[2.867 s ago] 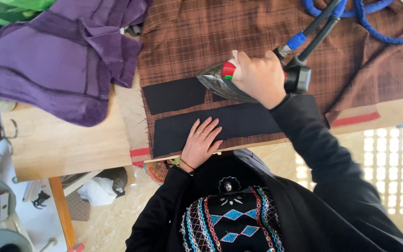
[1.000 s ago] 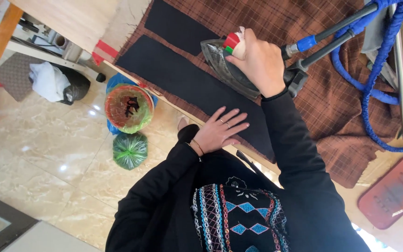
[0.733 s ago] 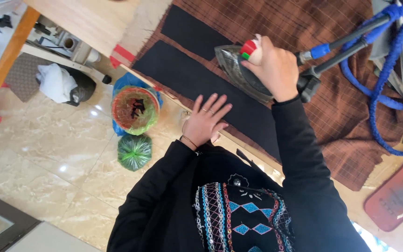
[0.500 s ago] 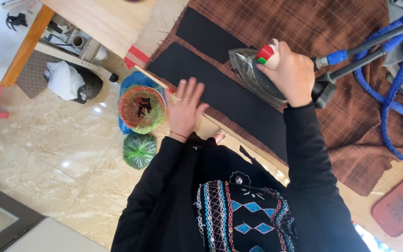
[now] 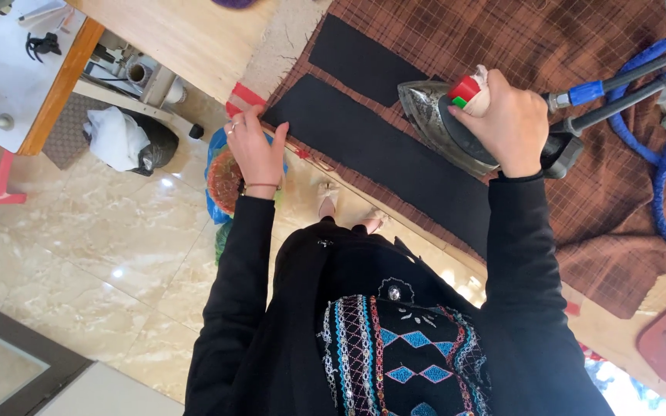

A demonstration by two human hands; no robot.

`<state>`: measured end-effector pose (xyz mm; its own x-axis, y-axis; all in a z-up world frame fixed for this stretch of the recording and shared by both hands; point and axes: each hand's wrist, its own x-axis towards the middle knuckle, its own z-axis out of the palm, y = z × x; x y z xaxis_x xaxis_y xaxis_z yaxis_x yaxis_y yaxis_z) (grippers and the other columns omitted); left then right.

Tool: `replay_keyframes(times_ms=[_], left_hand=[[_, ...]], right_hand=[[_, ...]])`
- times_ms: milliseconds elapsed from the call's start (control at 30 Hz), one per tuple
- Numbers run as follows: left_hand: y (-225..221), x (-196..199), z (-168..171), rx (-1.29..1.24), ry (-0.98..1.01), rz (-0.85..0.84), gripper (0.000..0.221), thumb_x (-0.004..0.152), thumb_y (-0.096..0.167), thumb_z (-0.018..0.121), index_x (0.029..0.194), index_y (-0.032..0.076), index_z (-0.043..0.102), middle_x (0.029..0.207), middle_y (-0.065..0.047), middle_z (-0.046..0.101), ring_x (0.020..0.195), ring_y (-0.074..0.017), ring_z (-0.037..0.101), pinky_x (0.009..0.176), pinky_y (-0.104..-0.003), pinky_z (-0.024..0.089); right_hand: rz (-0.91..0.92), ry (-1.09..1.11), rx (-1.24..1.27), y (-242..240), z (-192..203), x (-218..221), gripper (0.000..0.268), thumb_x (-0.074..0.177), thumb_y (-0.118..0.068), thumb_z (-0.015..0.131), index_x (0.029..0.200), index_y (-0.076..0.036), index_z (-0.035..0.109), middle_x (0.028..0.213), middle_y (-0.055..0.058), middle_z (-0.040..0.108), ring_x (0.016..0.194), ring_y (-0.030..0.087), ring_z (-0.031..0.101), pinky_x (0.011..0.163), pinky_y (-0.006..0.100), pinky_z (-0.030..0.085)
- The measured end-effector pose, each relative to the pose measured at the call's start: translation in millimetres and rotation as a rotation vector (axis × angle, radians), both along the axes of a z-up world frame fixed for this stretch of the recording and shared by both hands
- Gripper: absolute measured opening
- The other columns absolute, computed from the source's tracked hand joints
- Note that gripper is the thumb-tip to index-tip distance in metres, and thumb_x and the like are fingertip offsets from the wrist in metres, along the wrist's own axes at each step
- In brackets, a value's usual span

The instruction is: Ironing small rectangular pieces of black fabric on a large pressing table using an industrial steam iron.

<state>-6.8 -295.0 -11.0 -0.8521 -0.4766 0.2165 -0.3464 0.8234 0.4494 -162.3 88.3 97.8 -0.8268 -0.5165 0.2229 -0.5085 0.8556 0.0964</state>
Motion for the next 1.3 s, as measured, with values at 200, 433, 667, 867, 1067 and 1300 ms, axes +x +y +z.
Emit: replay_keyframes(times_ms=[200, 433, 667, 867, 1067, 1300], left_hand=[[0.5, -15.3, 4.2, 0.441, 0.067, -0.109, 0.041, 0.104, 0.029, 0.069, 0.080, 0.011, 0.041, 0.062, -0.004, 0.045, 0.057, -0.0242, 0.043, 0.056, -0.041, 0.032], [30.5, -12.7, 4.9, 0.970, -0.161, -0.117, 0.041, 0.084, 0.022, 0.079, 0.055, 0.014, 0.051, 0.055, -0.001, 0.054, 0.057, -0.0092, 0.054, 0.053, -0.029, 0.040], [33.0, -13.4, -8.2, 1.066, -0.197, -0.048, 0.048, 0.089, 0.034, 0.079, 0.057, 0.013, 0.051, 0.060, -0.011, 0.075, 0.060, -0.0138, 0.078, 0.054, -0.023, 0.051], [33.9, -15.8, 0.1, 1.040, -0.212, -0.044, 0.059, 0.097, 0.043, 0.067, 0.055, 0.016, 0.035, 0.050, -0.011, 0.068, 0.058, -0.0183, 0.078, 0.051, -0.022, 0.046], [28.0, -17.5, -11.8, 1.080, -0.136, -0.070, 0.068, 0.099, 0.034, 0.073, 0.050, 0.017, 0.029, 0.040, 0.000, 0.022, 0.062, -0.0240, 0.082, 0.040, -0.023, 0.022], [23.2, -17.1, -9.0, 1.005, -0.140, 0.066, 0.073, 0.092, 0.050, 0.075, 0.049, 0.017, 0.026, 0.037, 0.000, 0.037, 0.048, -0.0168, 0.073, 0.042, -0.026, 0.034]], right_hand=[[-0.027, -0.020, 0.000, 1.3, -4.1, -0.2, 0.053, 0.097, -0.058, 0.089, 0.115, -0.012, 0.071, 0.087, 0.006, 0.076, 0.071, 0.025, 0.074, 0.062, 0.039, 0.060], [-0.064, -0.037, 0.028, -1.7, -2.7, 1.1, 0.052, 0.097, -0.060, 0.087, 0.113, -0.014, 0.069, 0.086, 0.005, 0.075, 0.072, 0.025, 0.074, 0.065, 0.041, 0.060], [-0.073, -0.057, 0.028, -1.5, -3.4, 1.0, 0.052, 0.099, -0.061, 0.085, 0.113, -0.014, 0.069, 0.085, 0.005, 0.074, 0.072, 0.026, 0.074, 0.066, 0.041, 0.060], [-0.078, -0.078, 0.011, -1.9, -4.0, 0.6, 0.052, 0.100, -0.058, 0.084, 0.119, -0.011, 0.071, 0.094, 0.008, 0.078, 0.079, 0.026, 0.076, 0.070, 0.041, 0.061], [-0.082, -0.073, 0.031, -2.1, -2.5, 0.6, 0.052, 0.099, -0.062, 0.084, 0.116, -0.014, 0.070, 0.087, 0.005, 0.075, 0.075, 0.027, 0.074, 0.066, 0.042, 0.059], [-0.081, -0.041, 0.047, -3.8, -3.6, 1.2, 0.053, 0.099, -0.063, 0.083, 0.114, -0.014, 0.071, 0.086, 0.004, 0.075, 0.072, 0.024, 0.074, 0.064, 0.039, 0.059]])
